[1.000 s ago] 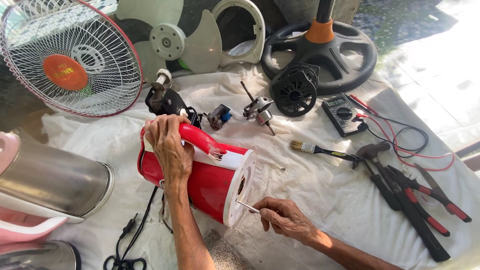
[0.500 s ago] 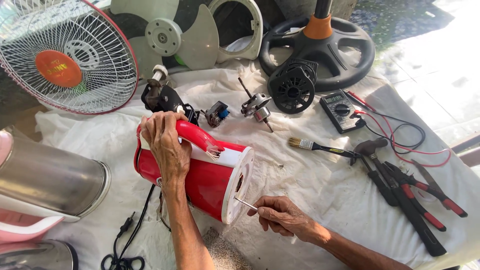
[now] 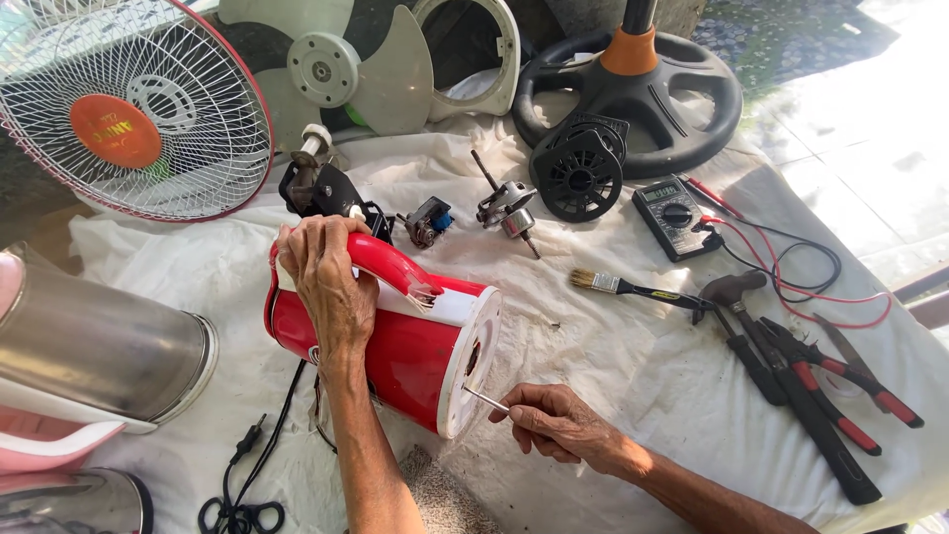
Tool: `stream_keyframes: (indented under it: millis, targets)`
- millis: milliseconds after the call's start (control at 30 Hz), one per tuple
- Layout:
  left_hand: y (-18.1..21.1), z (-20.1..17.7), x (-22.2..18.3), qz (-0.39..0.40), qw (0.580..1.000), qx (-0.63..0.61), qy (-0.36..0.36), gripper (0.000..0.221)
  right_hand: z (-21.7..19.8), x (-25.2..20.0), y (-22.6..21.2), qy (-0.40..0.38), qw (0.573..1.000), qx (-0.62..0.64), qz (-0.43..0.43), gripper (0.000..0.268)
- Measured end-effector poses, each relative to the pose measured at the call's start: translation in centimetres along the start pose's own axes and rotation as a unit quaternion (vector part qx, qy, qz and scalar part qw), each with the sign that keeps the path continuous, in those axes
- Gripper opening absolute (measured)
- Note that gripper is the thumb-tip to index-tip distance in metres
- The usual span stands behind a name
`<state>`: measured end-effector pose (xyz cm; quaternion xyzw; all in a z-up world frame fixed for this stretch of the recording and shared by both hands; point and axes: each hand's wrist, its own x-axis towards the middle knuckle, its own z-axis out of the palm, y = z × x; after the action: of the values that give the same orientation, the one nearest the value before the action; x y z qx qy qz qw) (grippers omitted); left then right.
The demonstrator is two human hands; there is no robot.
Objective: The person picks up a red electric kettle and uses a screwdriver to unscrew the base plate. They continue to loosen the screws to disassemble the bottom of the kettle.
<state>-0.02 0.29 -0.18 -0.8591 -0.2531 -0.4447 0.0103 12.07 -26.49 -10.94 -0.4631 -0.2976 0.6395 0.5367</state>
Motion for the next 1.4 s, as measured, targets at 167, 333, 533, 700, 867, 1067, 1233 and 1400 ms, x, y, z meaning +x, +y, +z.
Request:
stream_keyframes:
  millis: [167, 333, 533, 700, 867, 1067, 1233, 1400]
  targets:
    - [0.0, 0.0, -0.1, 0.001, 1.0, -0.002, -0.001, 0.051, -0.1, 0.1, 0.1, -0.002, 1.0, 0.003, 0.001, 0.035]
    - [0.0, 0.0, 0.0, 0.0, 1.0, -0.001, 0.001, 0.045, -0.1, 0.2, 0.2, 0.012, 1.0, -0.007, 0.012, 0.036]
    - [0.7, -0.6, 0.3, -0.003, 1.0, -0.006, 0.002, 0.035, -0.5, -0.1, -0.8, -0.007, 0.999, -0.02, -0.032, 0.035]
    - [-1.8, 1.2, -0.5, 0.004, 1.0, -0.01, 0.019, 0.047, 0.0, -0.4, -1.4, -0.003, 0.996, -0.043, -0.076, 0.028]
    - [-0.6, 0.4, -0.3, -0.006, 1.0, -0.023, 0.013, 0.047, -1.0, -0.7, -1.5, 0.024, 0.982, -0.18, -0.048, 0.031]
    - [0.2, -0.2, 0.0, 0.003, 1.0, -0.02, 0.005, 0.047, -1.1, -0.6, -1.8, 0.055, 0.962, -0.265, -0.041, 0.034]
    - [0.1, -0.2, 0.1, 0.005, 1.0, -0.019, 0.007, 0.046, -0.9, -0.5, -1.8, 0.054, 0.967, -0.246, -0.022, 0.034]
    - [0.3, -0.3, 0.1, 0.005, 1.0, -0.02, 0.004, 0.046, -0.6, -0.4, -1.8, 0.037, 0.979, -0.201, -0.017, 0.035]
